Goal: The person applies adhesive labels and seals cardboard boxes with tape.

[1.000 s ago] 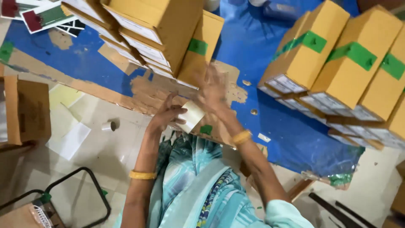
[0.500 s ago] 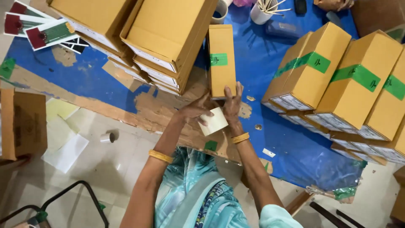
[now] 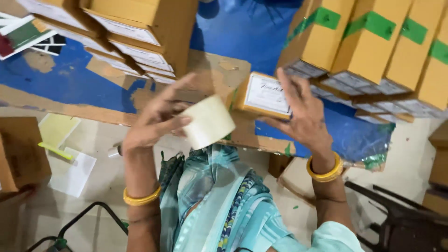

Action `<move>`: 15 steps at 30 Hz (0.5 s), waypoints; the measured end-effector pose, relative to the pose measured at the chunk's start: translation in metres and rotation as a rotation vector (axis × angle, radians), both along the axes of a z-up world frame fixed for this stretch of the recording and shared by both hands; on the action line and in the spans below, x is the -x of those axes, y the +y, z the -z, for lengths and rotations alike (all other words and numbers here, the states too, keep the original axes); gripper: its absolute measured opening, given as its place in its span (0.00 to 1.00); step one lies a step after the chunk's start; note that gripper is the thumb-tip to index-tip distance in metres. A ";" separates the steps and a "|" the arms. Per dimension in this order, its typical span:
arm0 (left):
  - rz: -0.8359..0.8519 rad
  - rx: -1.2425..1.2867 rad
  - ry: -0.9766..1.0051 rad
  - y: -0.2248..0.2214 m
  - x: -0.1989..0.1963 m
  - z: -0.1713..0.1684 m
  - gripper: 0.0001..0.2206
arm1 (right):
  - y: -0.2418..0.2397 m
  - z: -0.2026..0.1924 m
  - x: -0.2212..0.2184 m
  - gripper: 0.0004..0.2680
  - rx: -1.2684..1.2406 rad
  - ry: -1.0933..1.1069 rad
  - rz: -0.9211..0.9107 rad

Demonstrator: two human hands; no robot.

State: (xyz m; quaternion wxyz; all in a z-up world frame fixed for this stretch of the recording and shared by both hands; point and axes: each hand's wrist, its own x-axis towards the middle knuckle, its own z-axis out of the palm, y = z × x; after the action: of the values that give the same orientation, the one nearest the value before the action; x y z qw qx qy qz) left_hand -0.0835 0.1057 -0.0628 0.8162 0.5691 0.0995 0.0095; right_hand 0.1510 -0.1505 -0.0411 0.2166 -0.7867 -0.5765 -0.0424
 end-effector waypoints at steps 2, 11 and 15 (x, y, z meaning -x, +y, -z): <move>-0.066 0.001 0.026 -0.003 0.006 -0.020 0.40 | -0.015 0.014 0.007 0.41 0.058 0.030 -0.013; -0.163 0.151 -0.039 -0.056 -0.043 -0.059 0.37 | -0.045 0.023 0.005 0.40 0.183 0.125 -0.033; 0.109 -0.013 -0.228 -0.082 -0.077 -0.044 0.35 | -0.043 0.001 0.003 0.38 -0.115 0.211 -0.191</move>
State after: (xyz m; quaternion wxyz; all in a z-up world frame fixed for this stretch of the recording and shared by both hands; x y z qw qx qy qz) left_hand -0.0060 0.0241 -0.0186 0.8178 0.5742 -0.0249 0.0304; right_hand 0.1476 -0.1937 -0.0422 0.3238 -0.7147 -0.6194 0.0284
